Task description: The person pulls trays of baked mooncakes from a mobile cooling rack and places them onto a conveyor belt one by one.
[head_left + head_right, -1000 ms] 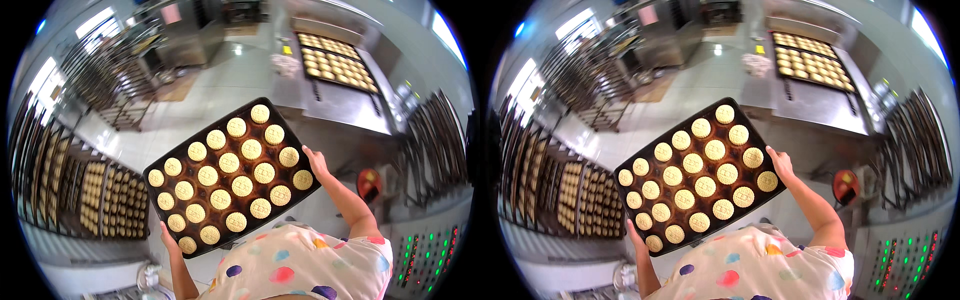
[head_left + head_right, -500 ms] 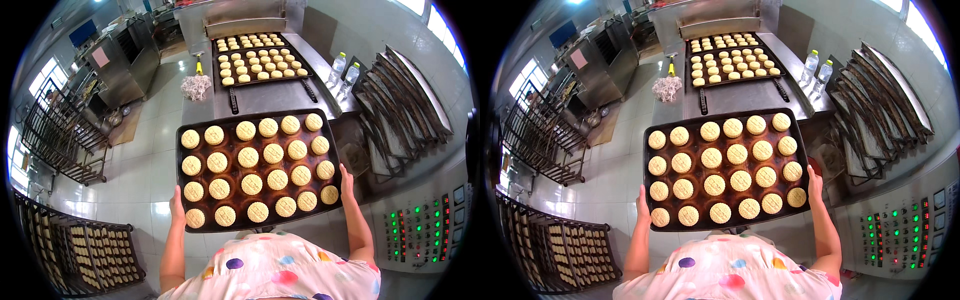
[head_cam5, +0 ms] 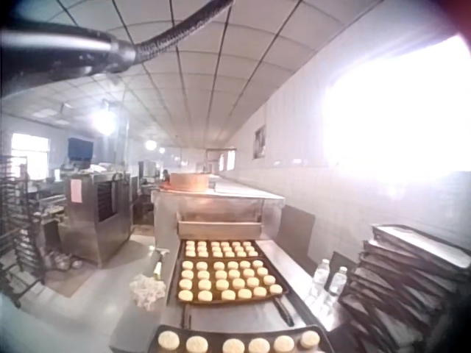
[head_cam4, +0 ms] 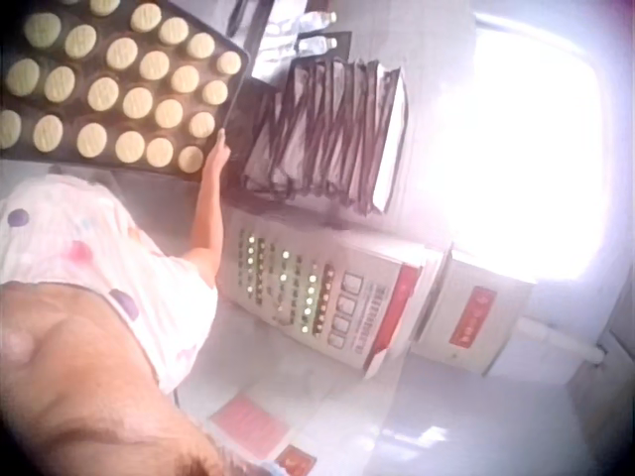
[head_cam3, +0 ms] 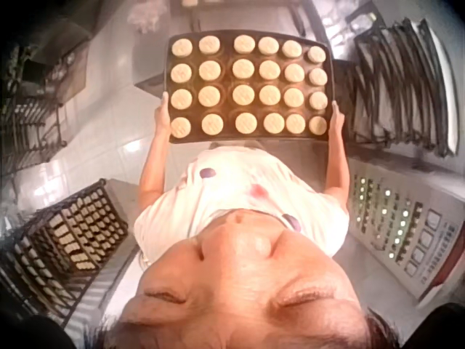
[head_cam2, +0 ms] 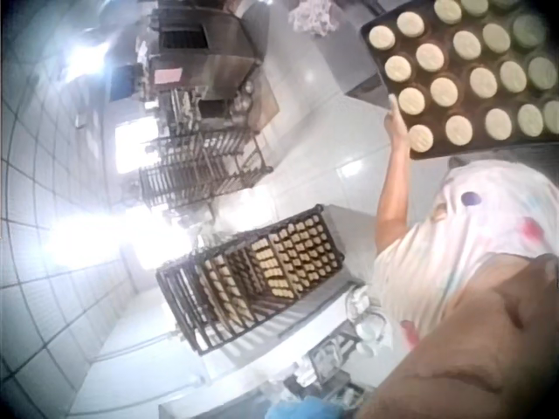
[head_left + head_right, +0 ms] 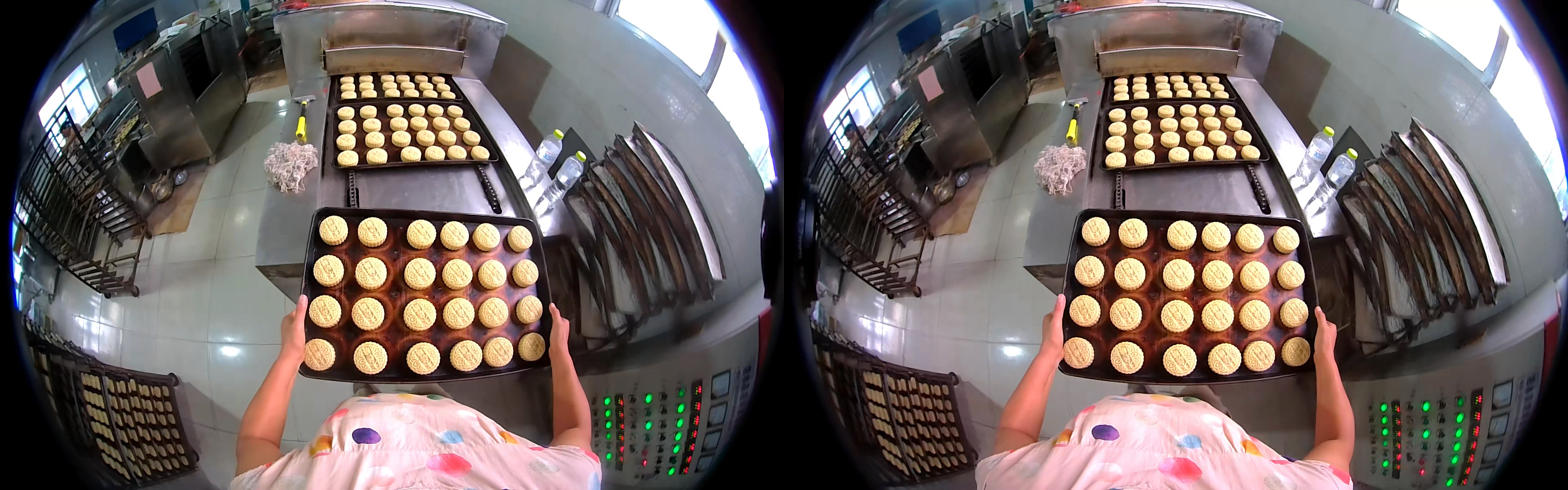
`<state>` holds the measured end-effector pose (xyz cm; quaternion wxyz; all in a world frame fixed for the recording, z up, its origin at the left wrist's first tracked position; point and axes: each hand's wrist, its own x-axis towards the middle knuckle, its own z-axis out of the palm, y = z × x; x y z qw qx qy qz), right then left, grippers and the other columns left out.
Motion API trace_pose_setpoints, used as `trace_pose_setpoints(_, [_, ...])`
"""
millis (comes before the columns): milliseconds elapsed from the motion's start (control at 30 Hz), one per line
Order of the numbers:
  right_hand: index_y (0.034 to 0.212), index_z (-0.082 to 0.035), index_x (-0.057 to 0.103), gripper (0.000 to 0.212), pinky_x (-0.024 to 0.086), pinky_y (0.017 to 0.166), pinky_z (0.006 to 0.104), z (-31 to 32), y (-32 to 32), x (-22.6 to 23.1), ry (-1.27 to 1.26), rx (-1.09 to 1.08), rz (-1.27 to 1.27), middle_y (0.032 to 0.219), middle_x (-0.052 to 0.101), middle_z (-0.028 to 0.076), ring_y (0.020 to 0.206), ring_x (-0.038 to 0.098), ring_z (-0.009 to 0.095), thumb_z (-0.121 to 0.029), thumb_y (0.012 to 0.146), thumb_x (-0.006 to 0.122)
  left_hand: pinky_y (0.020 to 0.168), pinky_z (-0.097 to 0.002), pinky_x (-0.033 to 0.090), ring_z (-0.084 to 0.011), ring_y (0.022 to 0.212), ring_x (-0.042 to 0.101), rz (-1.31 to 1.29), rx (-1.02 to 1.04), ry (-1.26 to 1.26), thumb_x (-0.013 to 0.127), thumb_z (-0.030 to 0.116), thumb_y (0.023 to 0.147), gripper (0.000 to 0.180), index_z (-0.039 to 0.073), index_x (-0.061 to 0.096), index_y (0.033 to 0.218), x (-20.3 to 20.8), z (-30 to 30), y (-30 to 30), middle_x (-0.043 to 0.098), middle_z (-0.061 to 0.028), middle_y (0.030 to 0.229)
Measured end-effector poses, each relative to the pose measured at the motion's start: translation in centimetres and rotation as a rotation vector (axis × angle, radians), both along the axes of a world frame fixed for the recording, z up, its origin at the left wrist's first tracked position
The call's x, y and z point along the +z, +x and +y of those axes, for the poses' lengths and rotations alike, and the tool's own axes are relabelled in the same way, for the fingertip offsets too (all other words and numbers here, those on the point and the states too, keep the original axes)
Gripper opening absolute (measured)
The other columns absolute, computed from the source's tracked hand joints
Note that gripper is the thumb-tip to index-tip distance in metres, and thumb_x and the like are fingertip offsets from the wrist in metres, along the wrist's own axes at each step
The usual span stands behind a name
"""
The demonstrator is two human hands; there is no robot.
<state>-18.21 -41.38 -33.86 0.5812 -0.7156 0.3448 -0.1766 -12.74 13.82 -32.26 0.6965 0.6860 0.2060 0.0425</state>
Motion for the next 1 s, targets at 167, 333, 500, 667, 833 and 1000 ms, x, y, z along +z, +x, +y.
trace_pose_setpoints(167, [0.079,0.007,0.061,0.053,0.037,0.064,0.0292,-5.4,7.1,-1.9,-0.004,0.081,0.049,0.076,0.051,0.0,0.07,0.042,0.011,-0.046,0.081,0.063,0.052,-0.0294,0.031,-0.0089,0.058,0.036,0.006,0.095,-0.066,0.055,0.056,0.084,0.052,0.01,0.045,0.061,-0.4,-5.2,3.5,0.04,0.0041,0.063])
trace_pose_setpoints(333, [0.082,0.005,0.063,0.046,0.04,0.066,0.0288,-7.4,14.9,-2.6,0.032,0.188,0.065,0.08,0.057,0.001,0.071,0.048,0.01,-0.041,0.084,0.062,0.051,-0.0314,0.026,-0.0098,0.058,0.031,0.053,0.147,0.032,0.056,0.055,0.084,0.055,0.009,0.038,0.059,-5.1,-5.1,6.8,0.031,0.0042,0.06])
trace_pose_setpoints(500, [0.086,0.012,0.063,0.055,0.042,0.07,0.0315,-9.1,18.7,-5.1,-0.012,0.211,0.069,0.079,0.059,0.006,0.075,0.048,0.013,-0.043,0.085,0.06,0.054,-0.0317,0.028,-0.0111,0.062,0.03,0.054,0.154,0.156,0.054,0.057,0.084,0.057,0.007,0.039,0.061,-5.5,-6.4,9.4,0.032,0.002,0.062])
trace_pose_setpoints(667, [0.086,0.012,0.063,0.051,0.041,0.068,0.0318,-9.5,20.1,-7.7,0.024,0.158,0.131,0.077,0.057,0.005,0.073,0.046,0.012,-0.039,0.086,0.061,0.063,-0.0295,0.034,-0.0123,0.069,0.036,0.102,0.146,0.197,0.053,0.057,0.085,0.057,0.003,0.048,0.07,-5.9,-6.4,11.0,0.04,-0.0014,0.07])
trace_pose_setpoints(833, [0.101,0.009,0.062,0.051,0.041,0.083,0.0283,-9.7,19.7,-7.3,0.146,0.234,0.152,0.095,0.061,0.008,0.086,0.051,0.013,-0.04,0.087,0.06,0.095,-0.0307,0.032,-0.019,0.103,0.044,0.075,0.125,0.081,0.051,0.055,0.087,0.064,-0.005,0.051,0.111,-5.3,-6.3,11.2,0.051,-0.011,0.11])
trace_pose_setpoints(1000, [0.111,0.009,0.056,0.055,0.039,0.088,0.0271,-9.6,15.9,-7.7,0.15,0.328,0.057,0.108,0.057,0.008,0.098,0.05,0.012,-0.043,0.091,0.052,0.101,-0.0317,0.035,-0.0213,0.117,0.046,0.152,0.008,-0.219,0.045,0.057,0.088,0.076,-0.005,0.041,0.131,-5.5,-5.3,8.3,0.047,-0.0122,0.13])
